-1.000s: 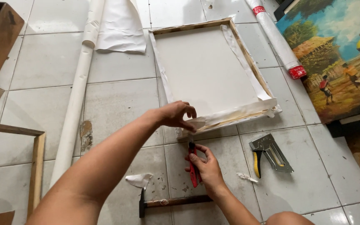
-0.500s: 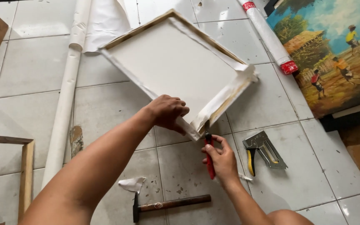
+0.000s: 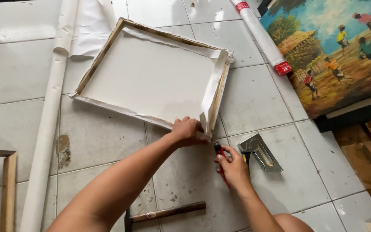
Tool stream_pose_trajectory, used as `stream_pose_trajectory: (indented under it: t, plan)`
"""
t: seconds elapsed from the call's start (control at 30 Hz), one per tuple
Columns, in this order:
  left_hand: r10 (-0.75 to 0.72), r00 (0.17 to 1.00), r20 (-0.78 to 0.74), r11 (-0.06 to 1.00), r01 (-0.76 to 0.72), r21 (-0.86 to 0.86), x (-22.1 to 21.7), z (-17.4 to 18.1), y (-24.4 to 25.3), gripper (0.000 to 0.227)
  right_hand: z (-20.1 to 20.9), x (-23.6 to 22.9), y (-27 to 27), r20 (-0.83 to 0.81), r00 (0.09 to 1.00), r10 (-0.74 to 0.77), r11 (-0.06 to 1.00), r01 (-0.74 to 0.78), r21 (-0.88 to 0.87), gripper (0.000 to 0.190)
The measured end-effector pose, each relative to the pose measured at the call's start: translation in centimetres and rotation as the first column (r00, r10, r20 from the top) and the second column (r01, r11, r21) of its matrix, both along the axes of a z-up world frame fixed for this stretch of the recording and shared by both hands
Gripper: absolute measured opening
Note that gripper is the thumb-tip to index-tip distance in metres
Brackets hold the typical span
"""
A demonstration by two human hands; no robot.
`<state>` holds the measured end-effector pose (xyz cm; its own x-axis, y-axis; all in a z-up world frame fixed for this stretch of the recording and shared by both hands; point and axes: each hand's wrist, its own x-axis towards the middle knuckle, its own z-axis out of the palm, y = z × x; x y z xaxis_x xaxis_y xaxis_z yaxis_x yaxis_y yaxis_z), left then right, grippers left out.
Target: Trimming excess canvas from a wooden frame using a utility knife.
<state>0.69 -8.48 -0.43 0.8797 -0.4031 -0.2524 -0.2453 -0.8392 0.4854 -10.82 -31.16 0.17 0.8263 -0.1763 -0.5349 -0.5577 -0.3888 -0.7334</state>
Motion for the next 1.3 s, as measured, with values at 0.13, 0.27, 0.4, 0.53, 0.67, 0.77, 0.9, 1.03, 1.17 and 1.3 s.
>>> stream_pose_trajectory:
  t: [0.13,0.27,0.4,0.53,0.67,0.77,0.9,1.03,1.17,1.3]
  plan:
    - [0.09,0.988,-0.123,0.987,-0.105,-0.123,0.0,1.9,-1.2,0.032,1.6,-0.2,0.4,0.004,1.0,-0.014,1.0,0.014,0.027,0.044]
    - [0.06,0.998,-0.031,0.946,-0.066,-0.316,-0.2,1.1,-1.4,0.036,2.2,-0.4,-0.1,0.018,0.999,0.05,0.997,-0.049,-0.055,0.046]
    - [-0.033,0.998,0.052,0.962,0.046,-0.271,-1.8,4.5,-1.0,0.054,1.7,-0.5,-0.2,0.034,0.998,0.061,0.996,-0.059,-0.068,0.048]
    - [-0.081,0.987,0.142,0.976,0.107,-0.189,-2.0,2.9,-1.8,0.055,2.5,-0.6,0.1,0.036,0.999,0.041,0.996,-0.038,-0.075,0.049]
    - [0.029,0.994,0.105,0.967,-0.002,-0.255,-0.8,-0.5,-2.5,0.024,3.1,-0.7,0.0,0.018,1.0,0.025,0.996,-0.024,-0.086,0.046]
    - [0.078,0.997,0.02,0.94,-0.066,-0.336,1.3,-4.7,-2.7,0.023,2.4,-0.8,-0.3,0.012,1.0,-0.002,0.999,0.003,-0.04,0.046]
    - [0.001,0.998,0.064,0.915,0.025,-0.404,2.0,-5.7,-2.3,0.02,0.5,-0.8,-0.2,0.042,0.998,-0.048,0.992,0.043,0.12,0.047]
    - [0.011,0.999,0.036,0.935,0.002,-0.354,1.8,-5.7,-2.4,0.012,0.9,-1.5,0.7,0.063,0.997,-0.053,0.994,0.047,0.102,0.046]
    - [-0.022,1.0,-0.02,0.969,0.016,-0.245,1.5,-5.1,-2.3,0.026,3.7,-1.7,2.4,0.024,1.0,-0.02,0.994,0.022,-0.109,0.035]
    - [0.032,0.999,-0.03,0.972,-0.038,-0.23,0.7,-4.2,-2.5,0.02,1.6,-1.0,2.9,0.109,0.989,-0.1,0.993,0.106,-0.05,0.026]
